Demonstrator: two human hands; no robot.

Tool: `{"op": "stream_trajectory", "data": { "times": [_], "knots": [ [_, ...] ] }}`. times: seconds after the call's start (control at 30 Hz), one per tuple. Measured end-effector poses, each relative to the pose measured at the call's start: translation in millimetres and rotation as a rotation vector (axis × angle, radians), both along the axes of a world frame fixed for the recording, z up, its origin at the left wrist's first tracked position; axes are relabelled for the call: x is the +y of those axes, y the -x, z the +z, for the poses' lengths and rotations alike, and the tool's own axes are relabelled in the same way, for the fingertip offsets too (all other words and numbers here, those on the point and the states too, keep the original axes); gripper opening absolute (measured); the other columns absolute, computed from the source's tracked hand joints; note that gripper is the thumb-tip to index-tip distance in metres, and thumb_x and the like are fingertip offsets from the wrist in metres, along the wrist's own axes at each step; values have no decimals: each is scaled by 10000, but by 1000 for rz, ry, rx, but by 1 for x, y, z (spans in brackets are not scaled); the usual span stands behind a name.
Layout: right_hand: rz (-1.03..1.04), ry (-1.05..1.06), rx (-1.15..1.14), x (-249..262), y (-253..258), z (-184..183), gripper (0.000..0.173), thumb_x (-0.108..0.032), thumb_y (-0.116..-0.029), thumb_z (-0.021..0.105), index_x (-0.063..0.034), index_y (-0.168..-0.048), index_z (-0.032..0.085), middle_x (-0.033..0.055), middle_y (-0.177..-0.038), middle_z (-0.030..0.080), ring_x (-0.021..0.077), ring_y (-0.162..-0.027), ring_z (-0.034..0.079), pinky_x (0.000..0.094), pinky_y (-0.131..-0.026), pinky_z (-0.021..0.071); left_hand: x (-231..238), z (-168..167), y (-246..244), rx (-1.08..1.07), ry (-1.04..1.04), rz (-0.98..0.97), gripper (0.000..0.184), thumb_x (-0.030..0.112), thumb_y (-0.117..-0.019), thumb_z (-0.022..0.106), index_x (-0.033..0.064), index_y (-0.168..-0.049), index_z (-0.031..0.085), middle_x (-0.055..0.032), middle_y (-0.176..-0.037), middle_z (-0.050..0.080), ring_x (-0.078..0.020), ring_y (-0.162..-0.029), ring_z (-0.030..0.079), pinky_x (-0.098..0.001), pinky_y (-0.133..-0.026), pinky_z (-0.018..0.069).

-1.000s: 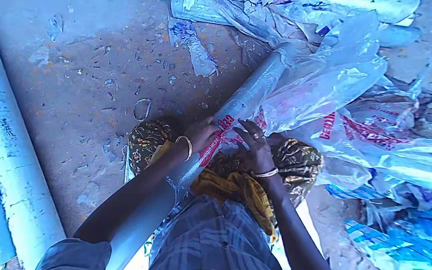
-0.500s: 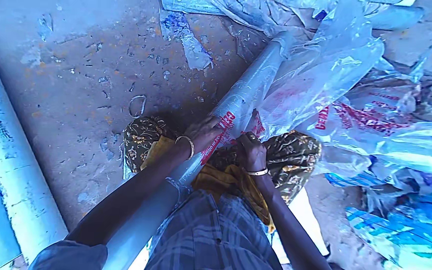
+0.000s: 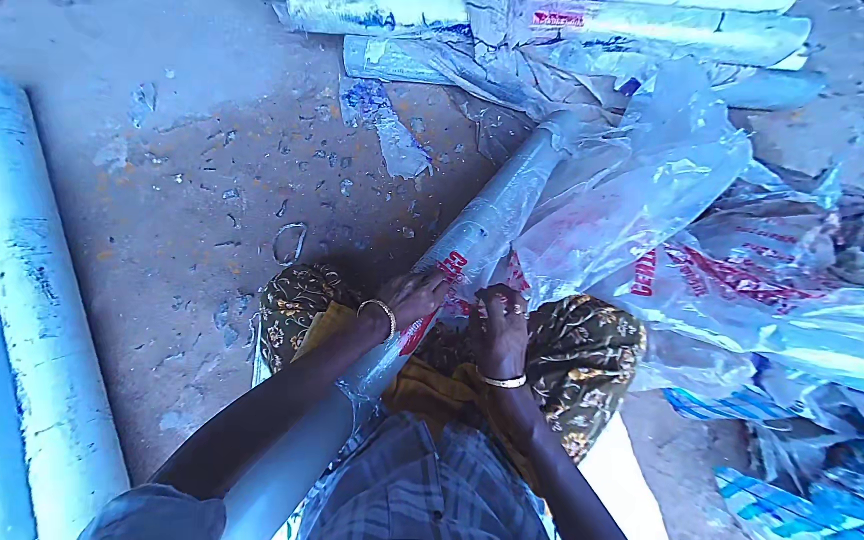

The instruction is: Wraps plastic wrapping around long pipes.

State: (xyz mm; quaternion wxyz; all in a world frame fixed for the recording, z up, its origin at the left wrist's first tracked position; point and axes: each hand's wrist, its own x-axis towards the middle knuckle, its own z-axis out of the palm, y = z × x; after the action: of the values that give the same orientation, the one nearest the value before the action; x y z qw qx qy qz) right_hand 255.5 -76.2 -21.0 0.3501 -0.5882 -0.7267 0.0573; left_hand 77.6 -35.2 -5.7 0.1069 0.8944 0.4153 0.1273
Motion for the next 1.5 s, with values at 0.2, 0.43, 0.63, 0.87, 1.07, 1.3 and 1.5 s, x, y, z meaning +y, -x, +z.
{"op": "stream_trajectory", "data": {
  "times": [0.2,0.43,0.63,0.87,1.07,1.3,1.5],
  "knots": [
    [-36,266,-100,2,32,9,394,-322,-897,697,57,-793,731,233,-745,701,439,-704,714,599,-582,529,4,33,-7,53,343,119,283,-10,-1043,463,-112,-1244,634,-281,-1282,650,-447,-1113,679,-559,-911,544],
    [-3,495,-165,21,44,22,278,-205,-983,637,41,-943,760,255,-918,738,440,-897,732,588,-769,556,10,45,-2,143,462,201,311,14,-1072,423,-100,-1326,562,-297,-1353,588,-462,-1120,661,-569,-921,523],
    [18,765,-243,38,52,39,322,-225,-1025,560,38,-1100,730,240,-1092,733,402,-1069,704,559,-906,521,8,49,-11,187,508,284,345,10,-1062,432,-104,-1376,521,-299,-1424,541,-466,-1193,628,-571,-961,506],
    [18,533,-260,-9,17,8,219,-130,-948,621,49,-965,746,265,-887,726,456,-847,727,593,-711,550,37,11,19,-468,374,889,317,100,-1085,445,-96,-1236,642,-286,-1067,710,-418,-997,710,-569,-943,522],
    [-106,670,-2,-41,-8,-20,246,-111,-958,610,96,-979,739,296,-901,721,480,-891,711,651,-828,528,88,43,96,-780,118,635,238,46,-1034,492,-60,-1116,689,-131,-915,718,-136,-795,674,-345,-798,551],
    [74,329,346,-16,-8,-36,253,-106,-931,596,91,-800,686,111,-642,625,135,-584,588,332,-605,510,42,40,25,-502,461,171,337,55,-1043,525,-13,-1353,637,-202,-1297,671,-310,-1221,630,-475,-1085,451],
    [143,296,316,3,2,-26,229,-73,-918,592,100,-801,686,129,-647,629,149,-571,587,329,-585,502,28,25,24,-541,364,261,215,-64,-939,547,-31,-778,685,-105,-751,621,-191,-730,590,-368,-703,471]
  ]
}}
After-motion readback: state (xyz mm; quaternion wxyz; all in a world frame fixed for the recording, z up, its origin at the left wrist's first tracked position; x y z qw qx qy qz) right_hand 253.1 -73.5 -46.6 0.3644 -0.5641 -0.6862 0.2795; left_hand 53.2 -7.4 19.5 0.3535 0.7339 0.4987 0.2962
